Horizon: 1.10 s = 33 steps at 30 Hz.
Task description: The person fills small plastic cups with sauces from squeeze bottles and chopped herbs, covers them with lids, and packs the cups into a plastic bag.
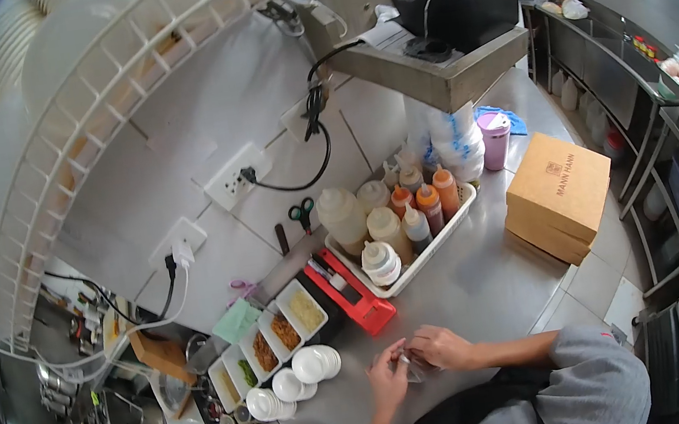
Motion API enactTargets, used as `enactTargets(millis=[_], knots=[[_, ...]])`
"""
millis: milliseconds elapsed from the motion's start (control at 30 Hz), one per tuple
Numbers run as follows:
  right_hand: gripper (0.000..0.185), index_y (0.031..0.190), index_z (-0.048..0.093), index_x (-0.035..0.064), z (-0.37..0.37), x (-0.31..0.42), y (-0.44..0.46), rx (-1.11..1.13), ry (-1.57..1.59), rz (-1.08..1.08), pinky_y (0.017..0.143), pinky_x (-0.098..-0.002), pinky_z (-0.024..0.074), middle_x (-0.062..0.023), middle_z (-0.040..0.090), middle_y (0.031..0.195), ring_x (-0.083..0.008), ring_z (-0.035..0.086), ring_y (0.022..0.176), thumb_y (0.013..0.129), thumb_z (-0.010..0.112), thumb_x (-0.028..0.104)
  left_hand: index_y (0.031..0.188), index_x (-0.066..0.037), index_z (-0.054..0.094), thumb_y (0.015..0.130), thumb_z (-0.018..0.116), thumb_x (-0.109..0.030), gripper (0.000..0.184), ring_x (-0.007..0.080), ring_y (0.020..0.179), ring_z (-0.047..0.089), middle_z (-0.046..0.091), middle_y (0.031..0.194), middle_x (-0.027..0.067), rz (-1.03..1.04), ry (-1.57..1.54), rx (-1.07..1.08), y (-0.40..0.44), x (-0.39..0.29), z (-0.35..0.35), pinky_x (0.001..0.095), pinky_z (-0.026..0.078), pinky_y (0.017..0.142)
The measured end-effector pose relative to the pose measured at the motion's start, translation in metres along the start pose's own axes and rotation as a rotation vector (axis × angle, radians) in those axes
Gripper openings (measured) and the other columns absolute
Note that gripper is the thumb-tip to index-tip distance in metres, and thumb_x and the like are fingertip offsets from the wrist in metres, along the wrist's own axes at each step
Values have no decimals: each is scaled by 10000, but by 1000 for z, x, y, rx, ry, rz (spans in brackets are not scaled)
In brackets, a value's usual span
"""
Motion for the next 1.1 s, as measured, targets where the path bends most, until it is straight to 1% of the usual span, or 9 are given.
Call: enactTargets(millis=[100,200,367,433,533,667,767,867,1100], knots=[[266,969,577,3,2,2,-3,14,4,-117,679,-363,489,-103,542,824,-284,553,764,718,638,67,1003,-94,666,833,598,-178,201,227,840,587,653,874,69,41,192,7,-1,-7,0,367,396,776],[318,1000,564,3,10,1,-6,89,35,-167,675,-355,496,-104,554,870,-284,560,788,700,652,64,1031,-93,661,847,581,-223,239,242,862,591,650,889,85,-38,312,100,-4,17,7,385,401,770],[371,1032,566,8,8,12,-9,182,-47,-351,656,-325,521,-97,569,956,-250,579,867,677,655,71,972,-47,643,855,506,-151,208,310,754,599,632,870,124,-211,-71,196,-9,44,16,352,460,668],[385,1036,579,15,10,13,-11,199,-105,-401,602,-312,526,-85,563,965,-229,578,858,666,668,78,960,-55,643,852,513,-139,188,293,779,590,622,868,111,-153,50,165,-4,30,10,366,441,709],[348,996,596,27,5,18,-10,167,-38,-436,637,-323,518,-83,561,966,-241,576,855,660,676,73,936,-76,641,845,530,-124,151,270,828,570,599,869,87,-127,239,100,-6,13,4,392,398,773],[305,908,610,40,1,23,-1,119,-48,-125,669,-347,459,-70,550,913,-248,519,778,624,717,70,905,-106,634,846,560,-139,100,247,909,532,571,881,69,-126,309,-120,-10,16,-1,412,329,839],[281,872,616,46,13,-2,-9,5,-55,65,648,-349,448,-72,546,887,-248,494,755,617,732,66,916,-111,641,852,580,-177,110,241,921,527,578,876,58,-192,198,-204,-14,18,1,405,330,835],[212,841,634,34,11,-9,-11,-92,41,209,653,-344,453,-77,567,871,-254,503,757,645,715,38,916,-117,649,856,591,-206,122,220,933,517,579,861,40,-197,241,-243,-14,8,-4,394,317,843],[93,772,642,-14,10,-28,-11,-147,288,481,659,-340,459,-90,595,799,-258,518,742,682,642,12,878,-142,662,789,672,-198,106,198,983,488,527,966,11,-96,295,-282,-15,0,-9,390,277,866]])
Point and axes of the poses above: each hand's wrist, its own y-axis towards the middle knuckle, its own z-axis out of the palm, x = y × z, the point moved 10 cm from there along y, towards the middle knuckle
